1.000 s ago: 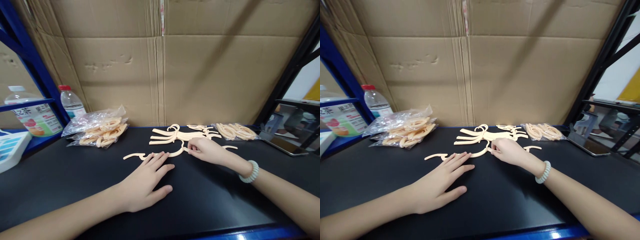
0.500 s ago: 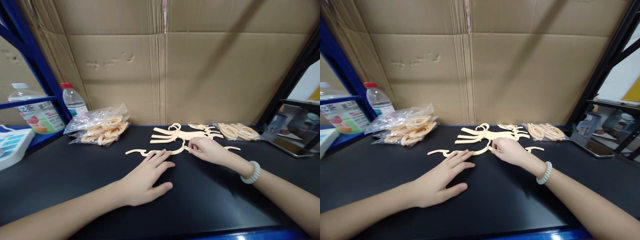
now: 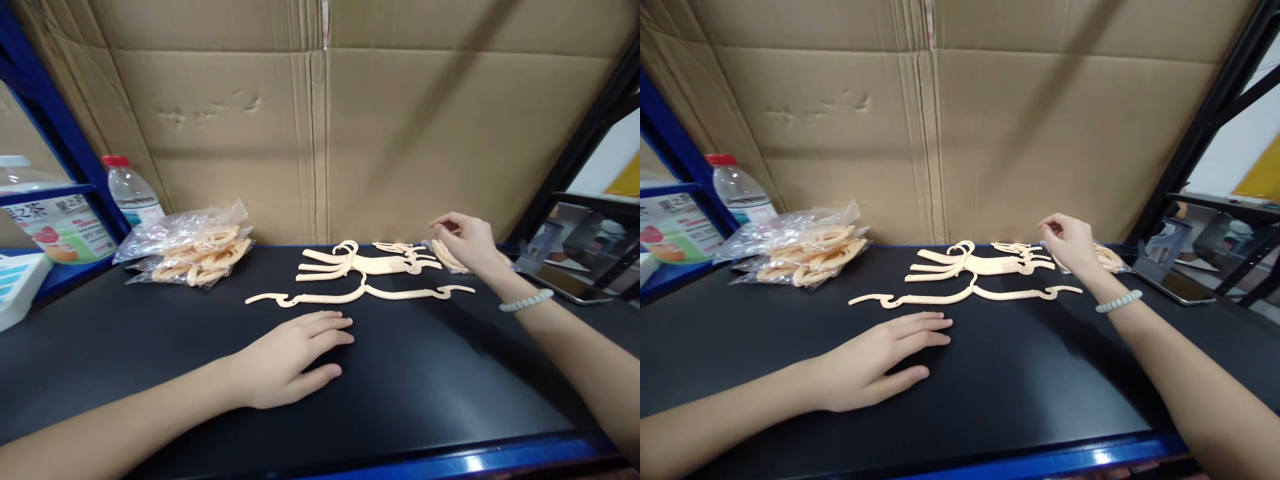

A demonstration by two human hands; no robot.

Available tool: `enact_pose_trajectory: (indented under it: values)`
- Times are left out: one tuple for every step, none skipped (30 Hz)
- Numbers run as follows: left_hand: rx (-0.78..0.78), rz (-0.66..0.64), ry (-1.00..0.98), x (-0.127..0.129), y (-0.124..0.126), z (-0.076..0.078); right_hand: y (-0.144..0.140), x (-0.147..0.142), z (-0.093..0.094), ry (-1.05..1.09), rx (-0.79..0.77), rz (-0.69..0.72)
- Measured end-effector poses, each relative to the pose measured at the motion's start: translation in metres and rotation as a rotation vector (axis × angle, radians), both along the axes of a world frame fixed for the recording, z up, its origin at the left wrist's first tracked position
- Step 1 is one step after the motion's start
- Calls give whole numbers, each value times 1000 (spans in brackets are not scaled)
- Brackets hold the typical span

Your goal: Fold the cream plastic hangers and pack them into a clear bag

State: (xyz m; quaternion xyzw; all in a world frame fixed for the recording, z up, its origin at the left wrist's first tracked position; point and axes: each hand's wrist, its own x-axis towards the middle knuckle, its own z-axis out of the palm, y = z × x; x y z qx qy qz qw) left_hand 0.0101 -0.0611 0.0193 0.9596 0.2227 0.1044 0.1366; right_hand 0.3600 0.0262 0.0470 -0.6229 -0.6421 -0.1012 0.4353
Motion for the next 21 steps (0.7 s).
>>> enact_pose_trajectory:
  values:
    - [1,0,3,0,0,0,3,5,-2,-17,-24,0]
    - [3,1,7,0,0,1,5,8,-4,-41,-48,5]
    - [6,4,14,0,0,1,8,11,-7,-68,-69,11]
    - [11,6,22,0,-1,2,10,14,-9,-93,-85,15]
    - [17,10,32,0,-1,3,11,16,-11,-117,-97,15]
    - [22,14,44,0,-1,3,13,19,-12,-138,-108,12]
    - [26,17,55,1,-1,4,14,21,-14,-158,-120,8]
    - [30,18,63,1,-1,4,16,23,-15,-174,-137,5]
    - [32,17,70,1,-2,5,17,25,-17,-187,-159,0]
    - [33,17,75,1,-2,5,18,26,-19,-201,-185,-2]
    - [34,20,79,1,-2,5,18,27,-20,-224,-213,2]
    - [35,24,81,1,-2,5,19,28,-23,-255,-240,10]
    - [36,28,82,1,-2,5,20,29,-25,-290,-261,20]
    - [36,30,81,1,-2,5,21,30,-27,-326,-274,33]
    - [34,29,75,1,-2,4,22,31,-30,-359,-282,46]
    - [28,26,63,0,-2,3,24,31,-32,-385,-287,57]
    - [20,21,47,0,-1,3,26,32,-35,-401,-288,65]
    - [9,17,30,-1,-1,2,28,33,-37,-415,-287,74]
    - [-1,16,12,-1,0,1,31,34,-39,-432,-286,84]
    - [-10,17,-4,-2,0,0,34,35,-41,-450,-285,96]
    - [-15,18,-14,-2,0,0,37,36,-43,-468,-283,109]
